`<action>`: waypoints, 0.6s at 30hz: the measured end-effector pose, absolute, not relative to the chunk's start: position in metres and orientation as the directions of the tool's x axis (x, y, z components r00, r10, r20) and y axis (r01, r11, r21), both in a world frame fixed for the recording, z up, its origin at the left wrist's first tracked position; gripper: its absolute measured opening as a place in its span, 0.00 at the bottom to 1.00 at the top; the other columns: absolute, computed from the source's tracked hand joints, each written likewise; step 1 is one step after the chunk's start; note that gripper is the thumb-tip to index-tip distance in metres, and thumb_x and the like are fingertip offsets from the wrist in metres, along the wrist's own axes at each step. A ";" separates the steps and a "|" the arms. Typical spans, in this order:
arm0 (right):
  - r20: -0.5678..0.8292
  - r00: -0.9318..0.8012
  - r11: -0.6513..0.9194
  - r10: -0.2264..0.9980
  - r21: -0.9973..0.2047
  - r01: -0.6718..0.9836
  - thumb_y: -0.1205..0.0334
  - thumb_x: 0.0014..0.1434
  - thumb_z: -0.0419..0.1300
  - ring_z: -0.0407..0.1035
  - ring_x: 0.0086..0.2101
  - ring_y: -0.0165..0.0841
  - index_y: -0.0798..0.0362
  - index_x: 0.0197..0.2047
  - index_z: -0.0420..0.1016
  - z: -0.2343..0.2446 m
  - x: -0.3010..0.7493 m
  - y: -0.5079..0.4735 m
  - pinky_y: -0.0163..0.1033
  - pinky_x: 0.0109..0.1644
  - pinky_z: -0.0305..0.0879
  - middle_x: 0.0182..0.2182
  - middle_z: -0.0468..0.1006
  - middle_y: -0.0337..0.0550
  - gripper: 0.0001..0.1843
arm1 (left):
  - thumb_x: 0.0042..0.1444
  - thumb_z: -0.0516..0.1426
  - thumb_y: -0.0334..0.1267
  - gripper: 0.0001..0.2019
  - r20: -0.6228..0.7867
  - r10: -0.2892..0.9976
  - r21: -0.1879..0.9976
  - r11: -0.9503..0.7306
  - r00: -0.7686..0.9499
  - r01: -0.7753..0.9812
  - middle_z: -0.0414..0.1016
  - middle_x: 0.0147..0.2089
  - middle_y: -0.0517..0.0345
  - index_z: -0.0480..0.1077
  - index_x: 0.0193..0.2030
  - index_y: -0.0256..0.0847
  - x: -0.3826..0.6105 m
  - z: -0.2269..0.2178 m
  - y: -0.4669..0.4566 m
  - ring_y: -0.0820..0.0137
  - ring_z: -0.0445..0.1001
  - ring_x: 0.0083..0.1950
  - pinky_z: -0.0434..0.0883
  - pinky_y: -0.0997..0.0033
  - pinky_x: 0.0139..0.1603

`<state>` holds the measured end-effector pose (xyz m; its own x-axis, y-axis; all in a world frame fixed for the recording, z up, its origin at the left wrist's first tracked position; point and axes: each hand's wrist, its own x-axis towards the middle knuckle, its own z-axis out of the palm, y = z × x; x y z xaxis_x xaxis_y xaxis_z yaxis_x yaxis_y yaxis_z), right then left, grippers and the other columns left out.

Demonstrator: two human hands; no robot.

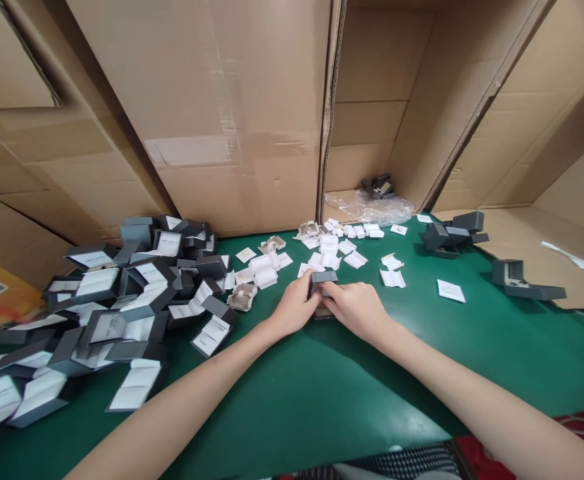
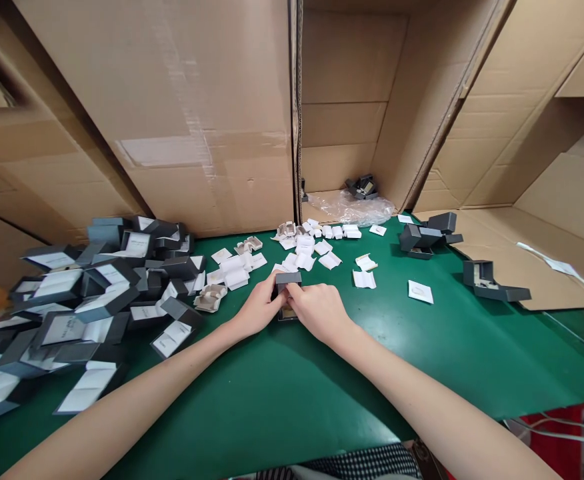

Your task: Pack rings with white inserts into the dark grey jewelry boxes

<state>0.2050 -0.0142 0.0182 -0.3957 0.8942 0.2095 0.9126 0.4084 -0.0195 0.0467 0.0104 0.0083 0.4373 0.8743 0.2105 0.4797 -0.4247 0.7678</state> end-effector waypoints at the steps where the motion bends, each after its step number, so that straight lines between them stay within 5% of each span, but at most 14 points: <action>1: 0.212 -0.404 0.418 0.890 -0.023 0.908 0.60 0.64 0.47 0.72 0.26 0.32 0.50 0.44 0.70 0.019 0.206 -0.014 0.35 0.25 0.41 0.30 0.80 0.42 0.12 | 0.57 0.47 0.31 0.04 0.213 0.873 0.769 -0.426 0.438 0.476 0.68 0.34 0.59 0.59 0.38 0.41 0.047 0.009 0.010 0.69 0.67 0.33 0.62 0.72 0.33; 8: 0.228 -0.421 0.451 0.878 -0.102 0.886 0.60 0.64 0.48 0.72 0.26 0.31 0.50 0.48 0.70 0.021 0.212 -0.017 0.33 0.25 0.48 0.31 0.80 0.41 0.13 | 0.58 0.47 0.31 0.05 0.202 0.879 0.774 -0.414 0.432 0.479 0.69 0.35 0.58 0.61 0.40 0.41 0.047 0.013 0.009 0.68 0.67 0.33 0.64 0.71 0.35; 14: 0.546 -0.595 0.752 0.590 -0.102 0.652 0.63 0.65 0.48 0.67 0.22 0.25 0.51 0.46 0.75 0.017 0.231 -0.006 0.31 0.26 0.54 0.23 0.76 0.37 0.15 | 0.56 0.50 0.31 0.13 0.404 0.852 0.659 -0.524 0.334 0.539 0.64 0.51 0.50 0.60 0.49 0.42 0.046 0.011 0.005 0.62 0.62 0.55 0.63 0.62 0.53; 18: 0.718 -0.456 0.771 0.526 -0.176 0.613 0.63 0.64 0.50 0.70 0.25 0.26 0.55 0.38 0.74 0.021 0.243 -0.003 0.30 0.29 0.61 0.26 0.78 0.40 0.12 | 0.58 0.50 0.34 0.17 0.588 0.758 0.545 -0.629 0.282 0.554 0.58 0.58 0.46 0.55 0.53 0.43 0.042 0.017 -0.001 0.60 0.57 0.61 0.58 0.57 0.59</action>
<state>0.2426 -0.0025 0.0214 -0.4556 0.5263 0.7179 0.6125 0.7706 -0.1761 0.0420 -0.0014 0.0166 0.2824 0.7577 0.5883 0.5542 -0.6295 0.5446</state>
